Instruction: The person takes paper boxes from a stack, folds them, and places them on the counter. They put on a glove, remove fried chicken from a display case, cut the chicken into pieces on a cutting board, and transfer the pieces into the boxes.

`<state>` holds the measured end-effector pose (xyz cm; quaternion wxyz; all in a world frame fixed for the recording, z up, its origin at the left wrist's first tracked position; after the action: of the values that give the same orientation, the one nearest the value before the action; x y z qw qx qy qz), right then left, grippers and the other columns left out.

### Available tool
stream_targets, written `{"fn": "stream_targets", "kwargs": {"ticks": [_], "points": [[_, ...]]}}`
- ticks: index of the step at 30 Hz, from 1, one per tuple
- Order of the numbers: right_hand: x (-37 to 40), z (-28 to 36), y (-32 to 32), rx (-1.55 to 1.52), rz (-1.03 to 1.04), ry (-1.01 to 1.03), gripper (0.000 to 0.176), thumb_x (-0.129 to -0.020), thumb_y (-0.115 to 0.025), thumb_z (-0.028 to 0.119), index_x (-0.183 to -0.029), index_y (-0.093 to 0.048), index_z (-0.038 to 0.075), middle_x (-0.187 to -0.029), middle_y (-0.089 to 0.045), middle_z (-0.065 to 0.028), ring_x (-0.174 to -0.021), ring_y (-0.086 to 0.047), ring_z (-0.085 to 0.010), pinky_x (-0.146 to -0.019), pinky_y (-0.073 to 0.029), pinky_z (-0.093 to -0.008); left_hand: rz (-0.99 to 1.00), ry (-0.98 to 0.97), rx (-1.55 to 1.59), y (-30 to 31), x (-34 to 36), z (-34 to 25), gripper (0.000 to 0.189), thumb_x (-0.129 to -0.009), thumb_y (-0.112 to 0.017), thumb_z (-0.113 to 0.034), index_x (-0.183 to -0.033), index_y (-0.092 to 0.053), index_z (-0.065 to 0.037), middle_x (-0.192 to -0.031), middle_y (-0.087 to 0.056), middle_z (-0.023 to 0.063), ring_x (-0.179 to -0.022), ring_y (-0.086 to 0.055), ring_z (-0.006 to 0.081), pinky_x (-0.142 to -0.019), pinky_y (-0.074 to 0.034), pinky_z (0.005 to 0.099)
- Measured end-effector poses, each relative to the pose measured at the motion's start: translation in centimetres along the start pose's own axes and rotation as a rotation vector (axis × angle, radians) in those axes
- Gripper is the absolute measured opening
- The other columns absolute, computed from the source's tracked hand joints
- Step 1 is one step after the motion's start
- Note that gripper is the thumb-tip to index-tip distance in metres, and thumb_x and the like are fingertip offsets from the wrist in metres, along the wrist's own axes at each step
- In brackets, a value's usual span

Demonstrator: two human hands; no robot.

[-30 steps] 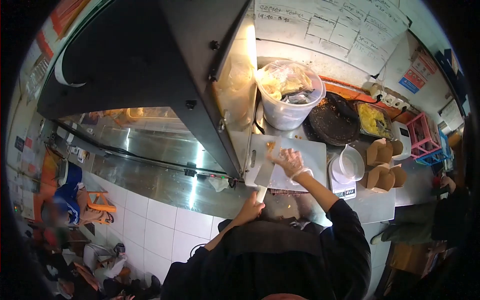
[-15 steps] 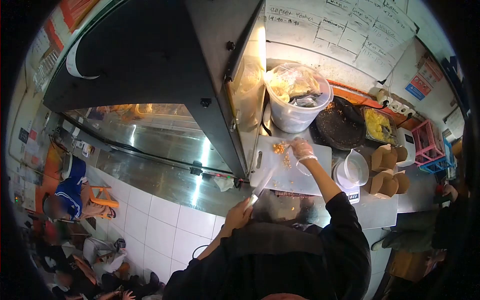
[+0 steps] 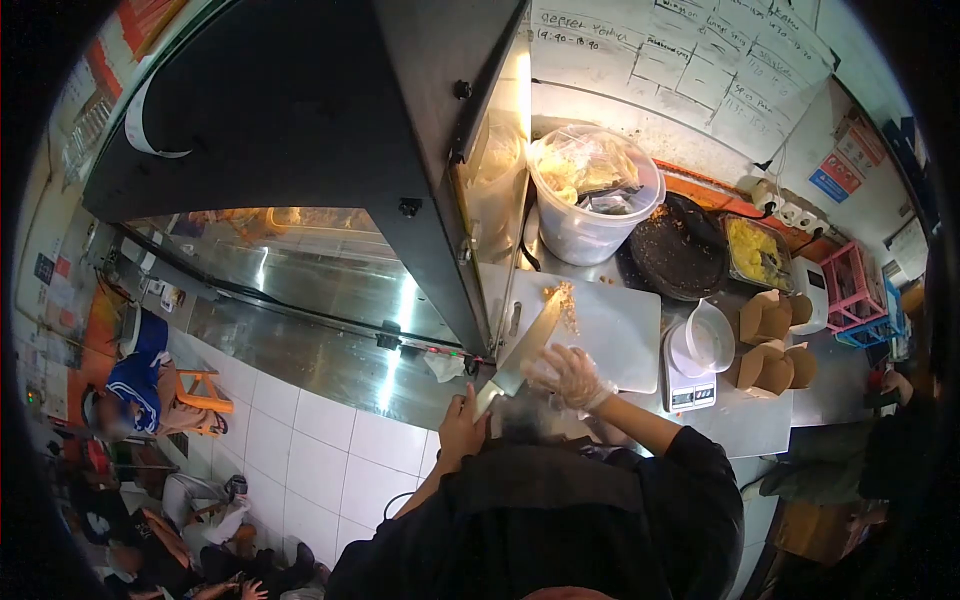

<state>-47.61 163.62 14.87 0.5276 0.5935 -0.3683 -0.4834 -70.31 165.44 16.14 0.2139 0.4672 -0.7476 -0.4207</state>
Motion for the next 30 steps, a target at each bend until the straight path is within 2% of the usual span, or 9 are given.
{"fn": "stream_targets", "kwargs": {"ticks": [8,11,14,15,18,21,23,26,30], "points": [[-3.1,-9.7,2.1,0.239,-0.374,-0.148,0.061,-0.083,-0.048,0.009,-0.136,-0.042,0.038,-0.140,-0.034,-0.0134,-0.127,-0.037,-0.0381,-0.095,-0.040,-0.0528,-0.017,-0.020,-0.023,0.5,0.7,-0.1,0.072,-0.079,-0.068,-0.025,-0.139,-0.035,-0.003,-0.098,-0.053,0.0143,-0.083,-0.058,0.0337,-0.064,-0.050,0.0403],[-4.5,-12.4,1.6,0.168,-0.306,-0.211,0.056,-0.084,-0.049,0.012,-0.136,-0.043,0.034,-0.135,-0.043,-0.0140,-0.118,-0.048,-0.0364,-0.088,-0.045,-0.0494,0.008,-0.003,-0.018,0.4,1.2,0.5,0.072,-0.079,-0.068,-0.025,-0.140,-0.034,-0.004,-0.097,-0.053,0.0155,-0.083,-0.058,0.0347,-0.062,-0.049,0.0412],[-5.5,-15.9,-2.7,-0.227,0.130,-0.546,0.039,-0.087,-0.049,0.019,-0.125,-0.054,0.026,-0.116,-0.058,-0.0135,-0.098,-0.060,-0.0336,-0.078,-0.049,-0.0470,0.005,-0.016,0.015,0.1,1.9,1.3,0.073,-0.080,-0.067,-0.026,-0.140,-0.033,-0.004,-0.096,-0.053,0.0165,-0.083,-0.058,0.0356,-0.062,-0.049,0.0420],[-5.9,-15.7,-1.8,-0.217,-0.016,-0.482,0.026,-0.089,-0.050,0.030,-0.109,-0.063,0.020,-0.095,-0.065,-0.0120,-0.083,-0.063,-0.0326,-0.071,-0.050,-0.0464,0.001,-0.023,0.029,0.0,1.9,1.3,0.073,-0.081,-0.066,-0.026,-0.141,-0.032,-0.004,-0.096,-0.053,0.0168,-0.084,-0.058,0.0359,-0.062,-0.049,0.0422],[-6.3,-14.8,-1.2,-0.163,0.146,-0.485,0.026,-0.088,-0.051,0.037,-0.096,-0.066,0.017,-0.088,-0.065,-0.0117,-0.084,-0.063,-0.0318,-0.072,-0.050,-0.0454,-0.001,0.040,0.008,0.6,2.3,0.6,0.076,-0.080,-0.068,-0.026,-0.141,-0.030,-0.004,-0.096,-0.054,0.0167,-0.083,-0.058,0.0363,-0.064,-0.049,0.0432],[-5.7,-15.2,-1.3,-0.309,0.059,-0.600,0.032,-0.087,-0.050,0.044,-0.097,-0.066,0.019,-0.097,-0.066,-0.0103,-0.088,-0.064,-0.0321,-0.075,-0.051,-0.0450,-0.010,0.028,0.078,0.3,2.4,0.6,0.079,-0.078,-0.070,-0.024,-0.142,-0.028,-0.004,-0.094,-0.056,0.0164,-0.079,-0.059,0.0349,-0.064,-0.050,0.0414],[-5.4,-15.3,-1.3,-0.279,0.226,-0.723,0.035,-0.085,-0.050,0.048,-0.100,-0.066,0.020,-0.100,-0.066,-0.0103,-0.090,-0.064,-0.0328,-0.077,-0.051,-0.0451,0.020,0.111,0.155,-0.7,2.6,1.2,0.078,-0.079,-0.070,-0.022,-0.142,-0.027,-0.004,-0.091,-0.058,0.0150,-0.073,-0.060,0.0304,-0.063,-0.049,0.0386],[-5.2,-17.4,-7.8,-0.337,0.061,-0.736,0.036,-0.085,-0.050,0.046,-0.105,-0.066,0.021,-0.098,-0.067,-0.0118,-0.089,-0.064,-0.0341,-0.079,-0.051,-0.0454,0.028,0.201,0.323,-1.7,2.6,0.6,0.073,-0.082,-0.068,-0.019,-0.141,-0.027,-0.003,-0.084,-0.060,0.0122,-0.068,-0.059,0.0233,-0.062,-0.049,0.0349],[-3.7,-15.3,-2.1,-0.338,0.168,-0.756,0.034,-0.087,-0.049,0.041,-0.107,-0.066,0.021,-0.099,-0.066,-0.0127,-0.092,-0.063,-0.0346,-0.083,-0.050,-0.0449,-0.031,0.186,0.547,-3.7,2.6,0.1,0.066,-0.087,-0.063,-0.017,-0.140,-0.025,-0.004,-0.078,-0.061,0.0077,-0.061,-0.056,0.0138,-0.056,-0.047,0.0281]]}}
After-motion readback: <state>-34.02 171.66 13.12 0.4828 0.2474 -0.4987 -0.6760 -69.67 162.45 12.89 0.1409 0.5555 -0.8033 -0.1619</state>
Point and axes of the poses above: each hand's wrist, its own x-axis away from the middle knuckle, its own y-axis out of the back of the hand, z = x × y, the point moved 8 cm from there along -x, towards the middle knuckle
